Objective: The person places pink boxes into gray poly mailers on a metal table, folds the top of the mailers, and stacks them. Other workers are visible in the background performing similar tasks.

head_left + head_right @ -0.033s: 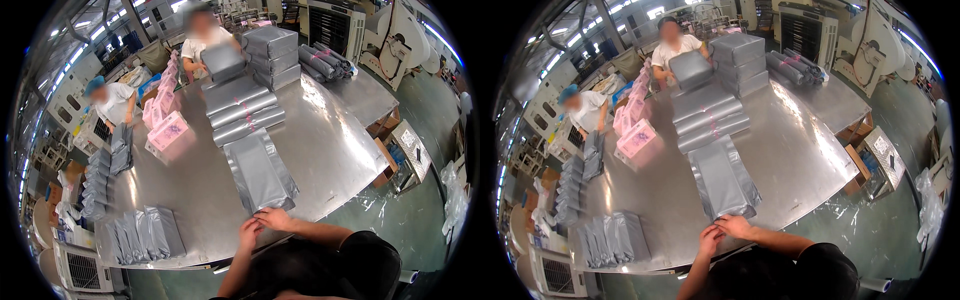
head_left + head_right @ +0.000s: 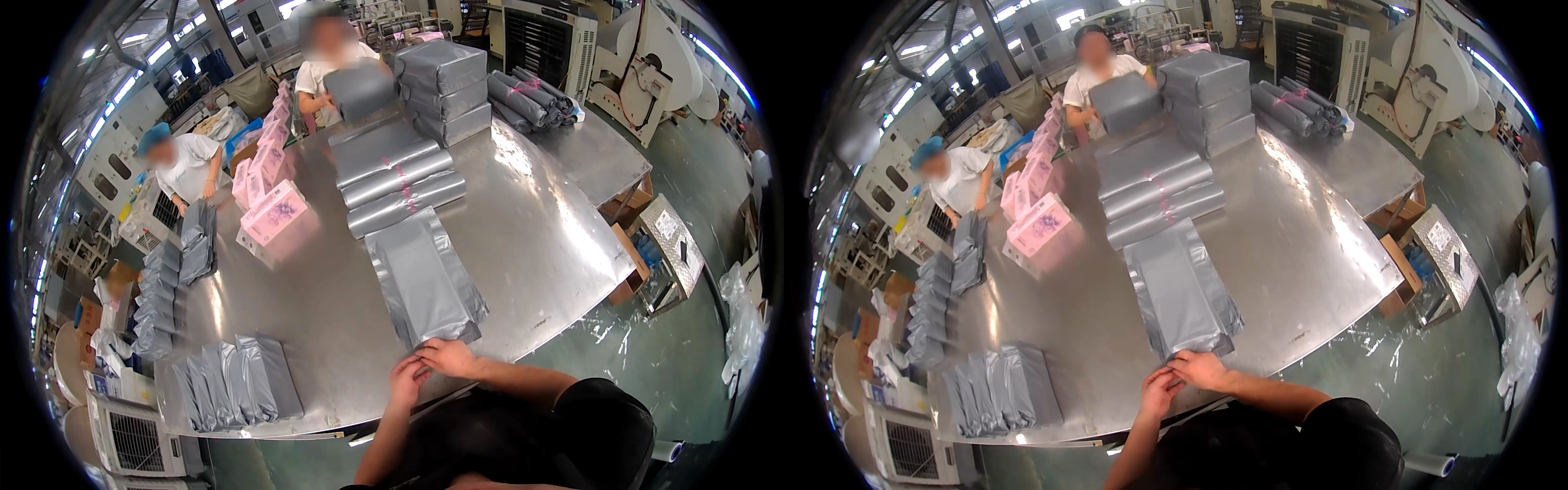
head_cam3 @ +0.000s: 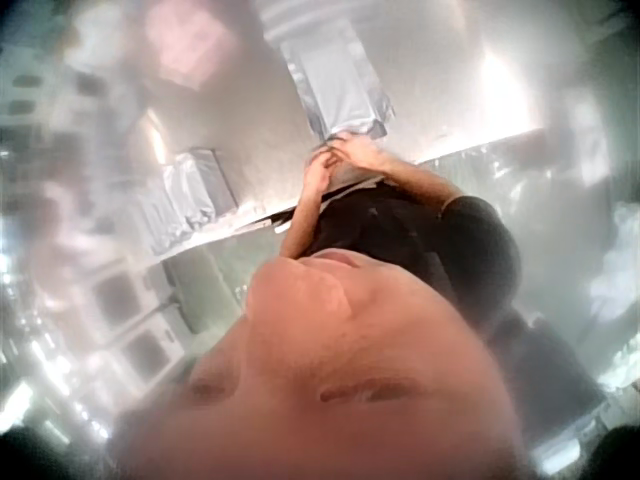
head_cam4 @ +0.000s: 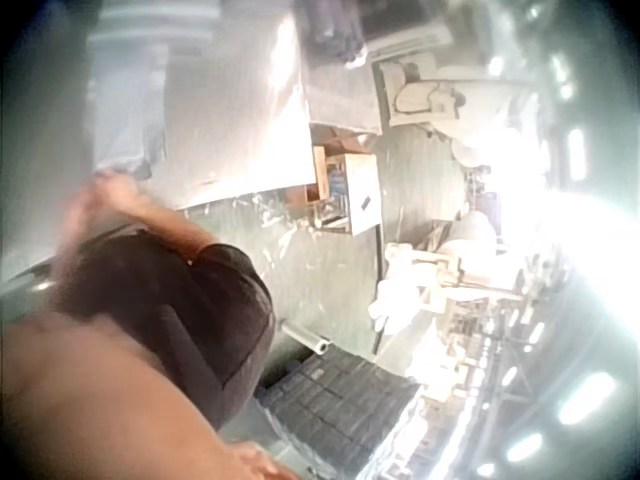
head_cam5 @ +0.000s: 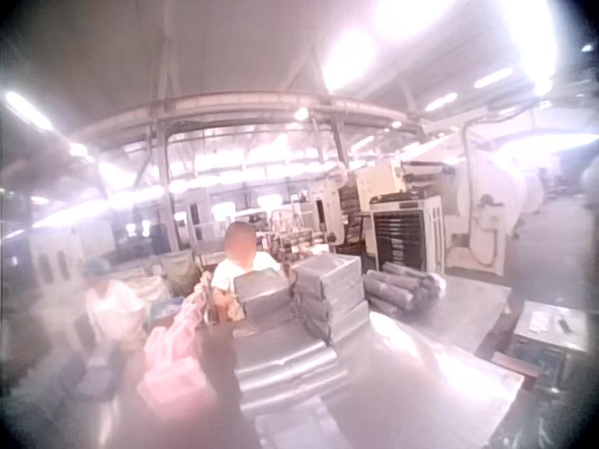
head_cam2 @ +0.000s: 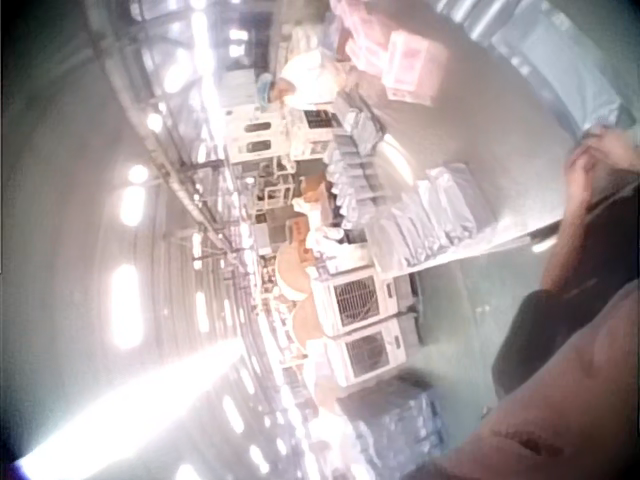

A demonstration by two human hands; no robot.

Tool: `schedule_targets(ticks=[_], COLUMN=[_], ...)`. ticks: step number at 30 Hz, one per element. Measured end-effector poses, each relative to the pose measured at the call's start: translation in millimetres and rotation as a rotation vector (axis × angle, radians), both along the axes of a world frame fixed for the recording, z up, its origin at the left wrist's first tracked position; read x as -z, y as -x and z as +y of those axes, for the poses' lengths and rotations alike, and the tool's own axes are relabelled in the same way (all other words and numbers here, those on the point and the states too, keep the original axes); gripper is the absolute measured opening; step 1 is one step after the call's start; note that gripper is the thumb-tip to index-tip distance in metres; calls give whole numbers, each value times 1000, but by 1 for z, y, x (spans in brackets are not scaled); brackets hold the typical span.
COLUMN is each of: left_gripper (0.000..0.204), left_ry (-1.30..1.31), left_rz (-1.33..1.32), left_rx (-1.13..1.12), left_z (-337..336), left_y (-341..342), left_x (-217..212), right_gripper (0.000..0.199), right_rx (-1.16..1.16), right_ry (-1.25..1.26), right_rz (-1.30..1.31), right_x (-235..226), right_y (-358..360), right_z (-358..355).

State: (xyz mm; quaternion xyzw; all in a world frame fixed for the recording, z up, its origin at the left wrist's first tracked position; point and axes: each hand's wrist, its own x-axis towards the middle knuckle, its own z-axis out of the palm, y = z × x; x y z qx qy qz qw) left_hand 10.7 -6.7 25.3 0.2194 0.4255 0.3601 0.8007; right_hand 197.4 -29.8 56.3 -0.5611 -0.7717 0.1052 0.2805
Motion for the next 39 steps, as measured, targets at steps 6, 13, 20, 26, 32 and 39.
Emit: schedule_targets(ticks=[6,13,20,26,32,39], left_gripper=[23,31,31,15,18,14], left_ry=[55,-1295,-2180,-1741,-664,-445], left_rz=[59,1092,1206,933,461,478], left_rx=[28,218,642,435,19,117], left_z=[5,25,56,72,89,111], left_y=[14,20,8,8,-19,-20], left_x=[13,-35,-77,-47,-12,16], right_gripper=[14,29,38,19,24,47], right_rx=[-147,-490,-353,-475,231,384], right_ry=[-92,1880,-449,-81,665,721], right_rz=[-9,-612,-521,-147,1393,1059], right_x=[8,64,-85,-24,26,13], right_y=[-29,-261,-165,-176,-166,-133], right_z=[-60,-257,0,31,39,68])
